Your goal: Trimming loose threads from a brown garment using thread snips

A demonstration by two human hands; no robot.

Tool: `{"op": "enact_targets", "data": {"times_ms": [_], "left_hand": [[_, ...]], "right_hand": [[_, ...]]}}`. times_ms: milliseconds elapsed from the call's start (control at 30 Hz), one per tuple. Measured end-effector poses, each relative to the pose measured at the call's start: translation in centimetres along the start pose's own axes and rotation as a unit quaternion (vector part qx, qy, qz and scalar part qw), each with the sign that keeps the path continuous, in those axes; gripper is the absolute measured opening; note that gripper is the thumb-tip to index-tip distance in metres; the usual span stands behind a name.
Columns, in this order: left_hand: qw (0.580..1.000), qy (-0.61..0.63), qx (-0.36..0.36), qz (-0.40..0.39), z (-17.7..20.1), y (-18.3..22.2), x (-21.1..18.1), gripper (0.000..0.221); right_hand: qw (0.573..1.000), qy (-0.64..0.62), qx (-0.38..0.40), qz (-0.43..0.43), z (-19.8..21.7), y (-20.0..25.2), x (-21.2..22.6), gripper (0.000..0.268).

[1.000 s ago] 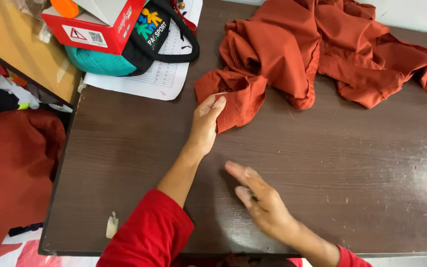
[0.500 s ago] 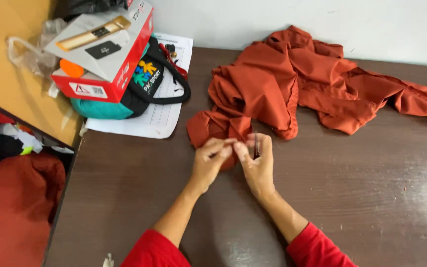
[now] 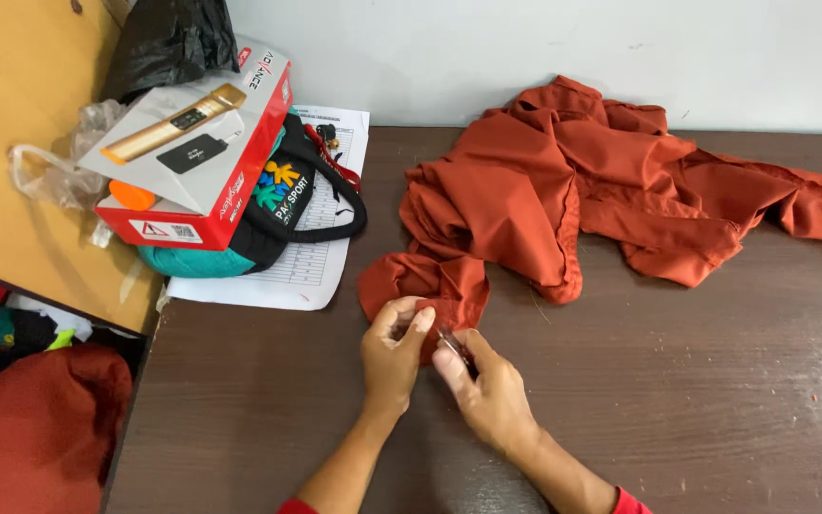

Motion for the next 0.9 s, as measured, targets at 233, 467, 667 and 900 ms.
{"op": "enact_targets", "data": {"times_ms": [233, 467, 667, 900], "left_hand": [[0.986, -0.072, -0.009, -0.153, -0.1, 0.2, 0.1, 0.013], [0.974, -0.097, -0.005, -0.207, -0.1, 0.8, -0.3, 0.01], [0.951, -0.134, -0.012, -0.278, -0.2, 0.1, 1.0, 0.009], [0.955, -0.139, -0.004, -0.261, -0.2, 0.6, 0.2, 0.013]], "right_hand": [[0.982, -0.177, -0.067, 0.004, -1.2, -1.5, -2.0, 0.027], [0.977, -0.189, -0.095, 0.037, -1.1, -2.0, -2.5, 0.022], [0.977, -0.175, -0.103, 0.069, -1.1, -2.6, -2.6, 0.023], [0.974, -0.184, -0.11, 0.069, -0.7, -2.5, -2.3, 0.032]]}}
Point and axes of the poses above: each hand's wrist, its own y-axis away from the middle knuckle, its own z-axis out of the back of the hand, x = y × z, the point moved 1 cm from there along -y, towards the middle knuckle, and after that the axes turned 15 degrees about z, right-handed, at the moved point
